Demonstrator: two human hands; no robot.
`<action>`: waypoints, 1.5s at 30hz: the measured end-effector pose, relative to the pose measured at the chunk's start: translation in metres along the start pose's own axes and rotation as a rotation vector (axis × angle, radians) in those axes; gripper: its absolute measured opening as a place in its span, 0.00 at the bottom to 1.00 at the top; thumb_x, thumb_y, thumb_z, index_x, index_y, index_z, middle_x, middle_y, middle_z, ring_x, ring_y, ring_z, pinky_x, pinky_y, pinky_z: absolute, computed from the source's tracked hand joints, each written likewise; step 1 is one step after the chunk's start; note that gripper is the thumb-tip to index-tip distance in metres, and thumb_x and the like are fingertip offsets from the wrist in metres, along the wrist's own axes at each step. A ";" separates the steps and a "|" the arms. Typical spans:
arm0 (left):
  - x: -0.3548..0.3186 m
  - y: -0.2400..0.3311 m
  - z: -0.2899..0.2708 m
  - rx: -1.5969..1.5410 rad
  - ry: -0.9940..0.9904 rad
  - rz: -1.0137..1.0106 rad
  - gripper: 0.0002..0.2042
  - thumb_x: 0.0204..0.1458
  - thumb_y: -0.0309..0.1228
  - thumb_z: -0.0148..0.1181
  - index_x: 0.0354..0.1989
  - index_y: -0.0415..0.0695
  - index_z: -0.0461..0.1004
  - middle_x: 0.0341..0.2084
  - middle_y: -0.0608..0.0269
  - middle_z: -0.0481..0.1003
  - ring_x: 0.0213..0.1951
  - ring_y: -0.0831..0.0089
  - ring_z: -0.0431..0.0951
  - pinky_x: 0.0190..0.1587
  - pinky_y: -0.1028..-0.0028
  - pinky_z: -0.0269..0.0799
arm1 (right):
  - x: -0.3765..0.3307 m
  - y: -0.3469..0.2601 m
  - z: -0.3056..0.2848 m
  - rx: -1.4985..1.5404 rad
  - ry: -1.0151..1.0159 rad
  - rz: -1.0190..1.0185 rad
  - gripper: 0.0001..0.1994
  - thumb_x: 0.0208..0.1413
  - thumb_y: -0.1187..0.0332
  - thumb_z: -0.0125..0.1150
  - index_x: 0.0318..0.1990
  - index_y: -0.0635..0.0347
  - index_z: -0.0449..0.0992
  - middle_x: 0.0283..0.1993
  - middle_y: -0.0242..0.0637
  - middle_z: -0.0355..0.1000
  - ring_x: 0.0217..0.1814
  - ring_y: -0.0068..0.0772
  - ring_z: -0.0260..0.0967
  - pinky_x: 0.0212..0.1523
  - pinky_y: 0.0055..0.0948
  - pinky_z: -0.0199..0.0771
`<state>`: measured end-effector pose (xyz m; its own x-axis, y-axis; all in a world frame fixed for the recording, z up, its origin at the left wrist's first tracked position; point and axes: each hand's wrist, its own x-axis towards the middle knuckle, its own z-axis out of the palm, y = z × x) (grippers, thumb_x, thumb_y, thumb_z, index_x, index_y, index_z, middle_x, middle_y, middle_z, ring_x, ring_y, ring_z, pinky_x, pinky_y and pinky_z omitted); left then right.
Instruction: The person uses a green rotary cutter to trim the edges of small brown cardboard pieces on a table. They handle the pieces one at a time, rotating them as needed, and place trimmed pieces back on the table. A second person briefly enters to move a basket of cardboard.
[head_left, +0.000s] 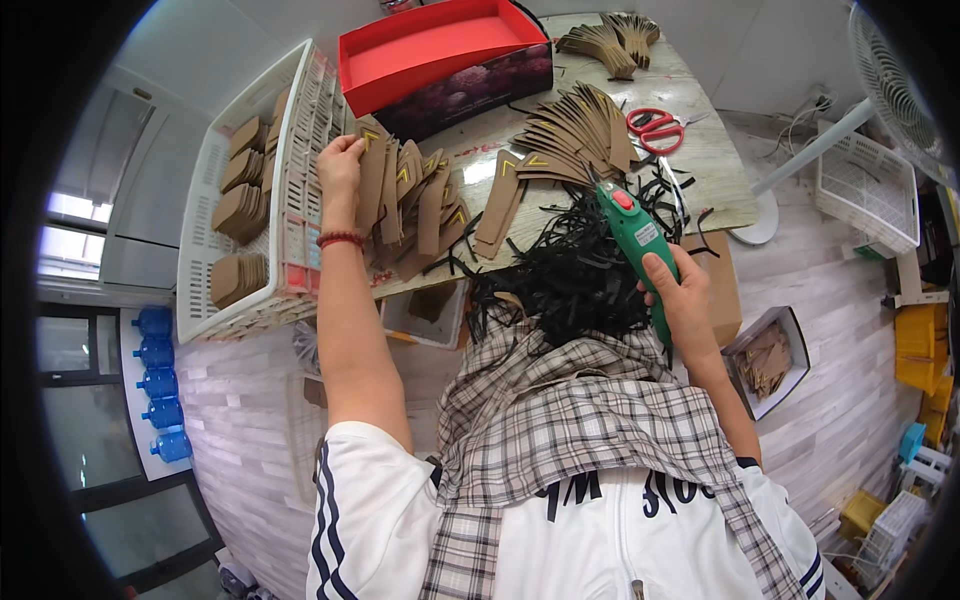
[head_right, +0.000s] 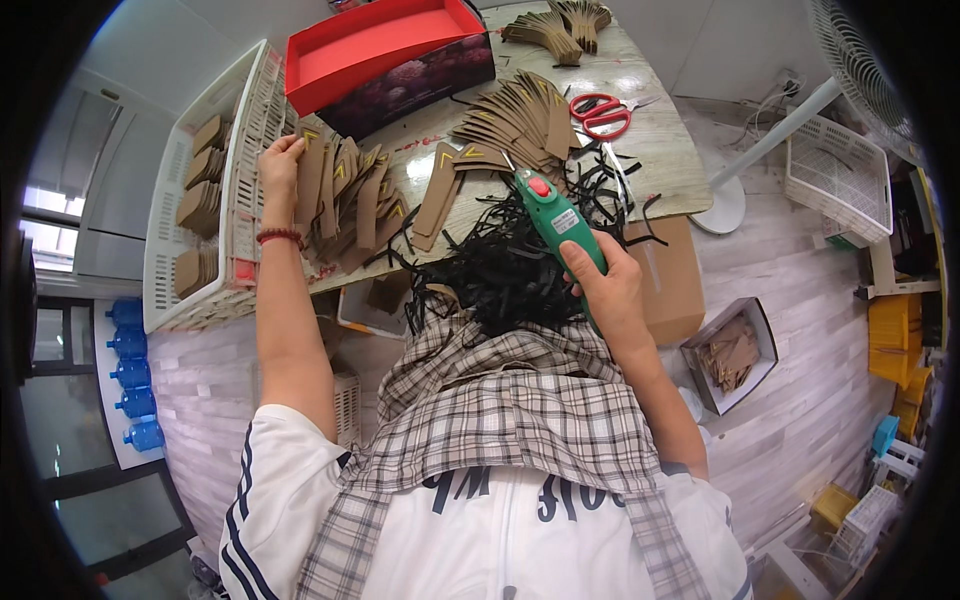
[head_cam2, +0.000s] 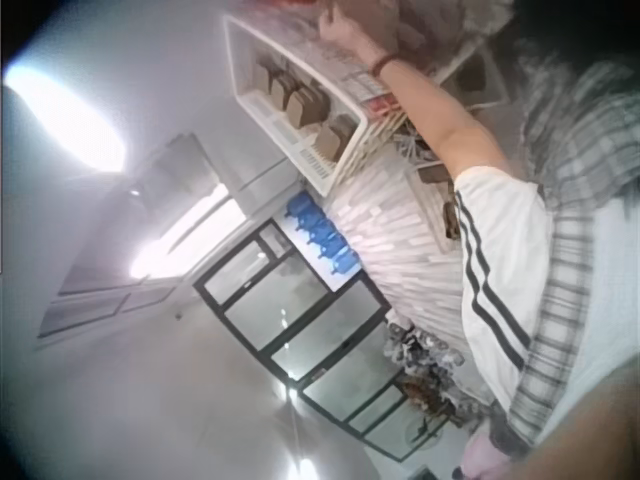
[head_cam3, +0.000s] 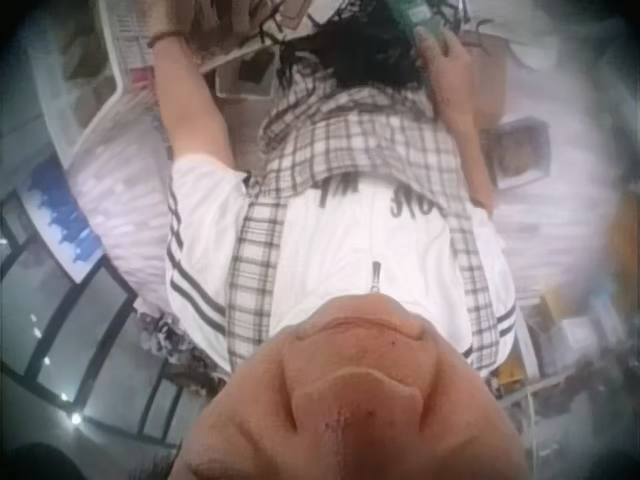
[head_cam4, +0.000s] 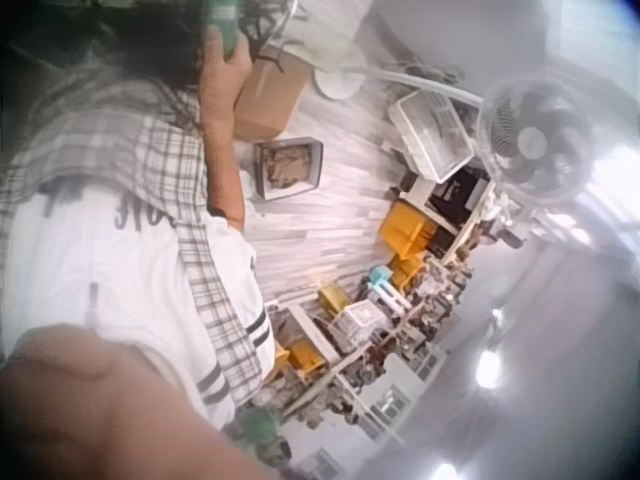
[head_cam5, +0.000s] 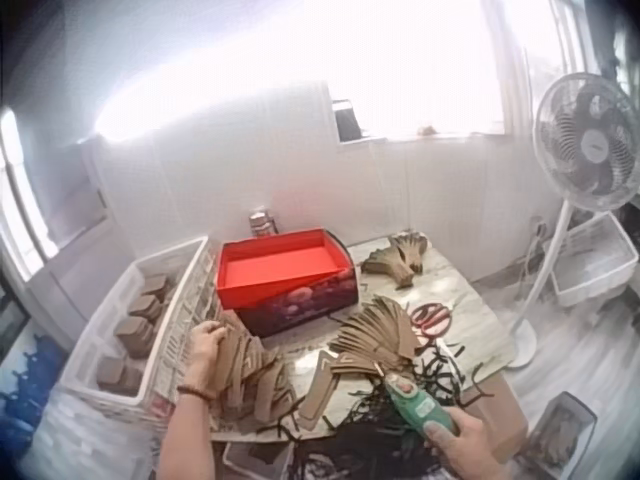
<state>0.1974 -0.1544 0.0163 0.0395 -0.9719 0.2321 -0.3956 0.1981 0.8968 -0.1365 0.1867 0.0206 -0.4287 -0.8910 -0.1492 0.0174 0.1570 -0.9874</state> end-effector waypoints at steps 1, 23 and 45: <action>0.002 -0.010 -0.002 0.253 0.067 0.118 0.10 0.52 0.26 0.59 0.42 0.39 0.75 0.29 0.64 0.76 0.31 0.75 0.75 0.35 0.76 0.71 | 0.001 0.000 0.001 0.011 0.000 0.003 0.18 0.55 0.59 0.62 0.44 0.65 0.74 0.28 0.28 0.71 0.25 0.16 0.66 0.23 0.17 0.65; -0.148 0.020 0.160 -0.480 0.246 -0.196 0.04 0.54 0.23 0.57 0.36 0.36 0.72 0.30 0.67 0.73 0.31 0.81 0.70 0.36 0.80 0.67 | 0.008 0.006 0.007 -0.032 -0.016 0.002 0.17 0.55 0.59 0.63 0.43 0.64 0.75 0.24 0.27 0.69 0.21 0.13 0.61 0.22 0.17 0.63; -0.193 0.109 0.175 -1.171 -0.053 -0.329 0.05 0.53 0.23 0.60 0.33 0.43 0.69 0.30 0.64 0.77 0.30 0.78 0.75 0.34 0.79 0.72 | 0.005 -0.002 0.011 -0.018 0.008 -0.073 0.18 0.55 0.56 0.62 0.42 0.65 0.75 0.22 0.27 0.68 0.20 0.14 0.61 0.22 0.17 0.62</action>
<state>-0.0134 0.0325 0.0030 -0.0664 -0.9959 -0.0611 0.6944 -0.0901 0.7139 -0.1289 0.1770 0.0216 -0.4354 -0.8970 -0.0761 -0.0304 0.0991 -0.9946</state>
